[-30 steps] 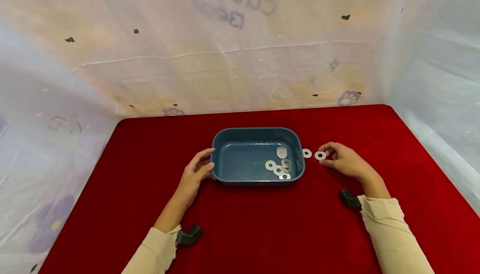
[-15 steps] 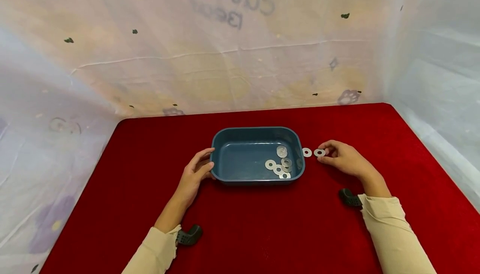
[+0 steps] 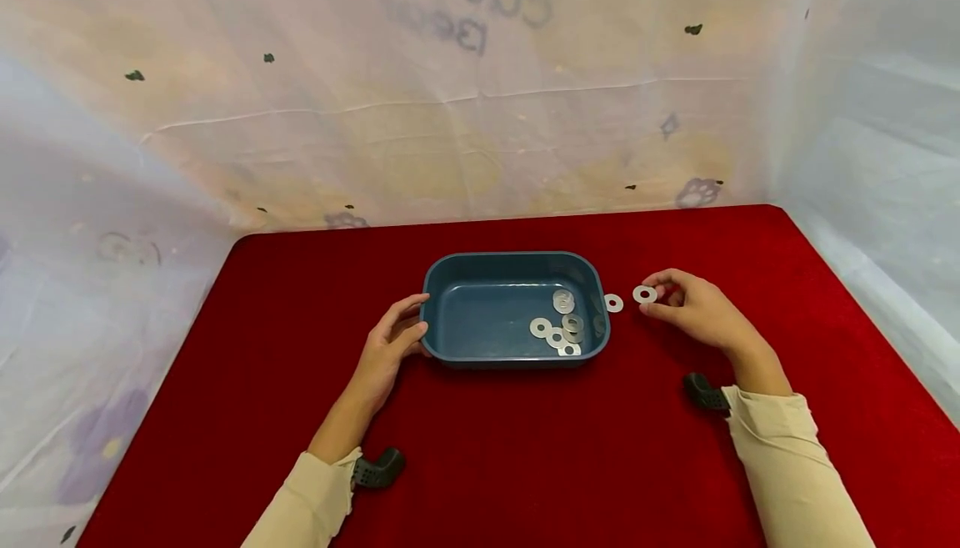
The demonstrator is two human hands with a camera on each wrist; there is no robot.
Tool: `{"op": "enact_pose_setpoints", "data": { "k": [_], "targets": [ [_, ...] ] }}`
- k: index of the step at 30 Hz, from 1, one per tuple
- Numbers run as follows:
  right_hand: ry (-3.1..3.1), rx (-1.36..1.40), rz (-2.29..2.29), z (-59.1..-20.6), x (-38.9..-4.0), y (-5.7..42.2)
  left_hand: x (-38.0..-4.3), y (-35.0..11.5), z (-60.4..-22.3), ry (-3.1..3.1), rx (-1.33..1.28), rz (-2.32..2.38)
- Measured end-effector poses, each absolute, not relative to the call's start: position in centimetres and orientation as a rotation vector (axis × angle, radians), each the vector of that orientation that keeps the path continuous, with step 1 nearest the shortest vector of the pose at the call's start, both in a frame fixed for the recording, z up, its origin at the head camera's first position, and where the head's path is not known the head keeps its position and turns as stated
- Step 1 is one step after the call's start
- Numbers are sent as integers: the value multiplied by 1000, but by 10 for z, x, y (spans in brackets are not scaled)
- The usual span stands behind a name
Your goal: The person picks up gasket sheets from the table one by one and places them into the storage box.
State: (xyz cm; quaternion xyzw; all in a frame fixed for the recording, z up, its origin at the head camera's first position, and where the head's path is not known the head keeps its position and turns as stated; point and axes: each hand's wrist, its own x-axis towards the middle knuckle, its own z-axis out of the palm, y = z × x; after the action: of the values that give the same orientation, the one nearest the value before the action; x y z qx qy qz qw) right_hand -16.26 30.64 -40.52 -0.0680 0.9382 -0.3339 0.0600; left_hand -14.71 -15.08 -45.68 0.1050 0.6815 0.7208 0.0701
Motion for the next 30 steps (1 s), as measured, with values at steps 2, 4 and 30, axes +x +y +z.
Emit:
{"op": "enact_pose_setpoints", "data": {
  "k": [2, 4, 30],
  "targets": [
    [2853, -201, -1010, -402, -161, 305, -147, -151, -456, 2057, 314, 2162],
    [2868, -192, -1012, -397, -159, 304, -148, -151, -456, 2060, 312, 2156],
    [2956, -206, -1052, -369, -149, 295, -148, -150, -455, 2051, 313, 2173]
  ]
}}
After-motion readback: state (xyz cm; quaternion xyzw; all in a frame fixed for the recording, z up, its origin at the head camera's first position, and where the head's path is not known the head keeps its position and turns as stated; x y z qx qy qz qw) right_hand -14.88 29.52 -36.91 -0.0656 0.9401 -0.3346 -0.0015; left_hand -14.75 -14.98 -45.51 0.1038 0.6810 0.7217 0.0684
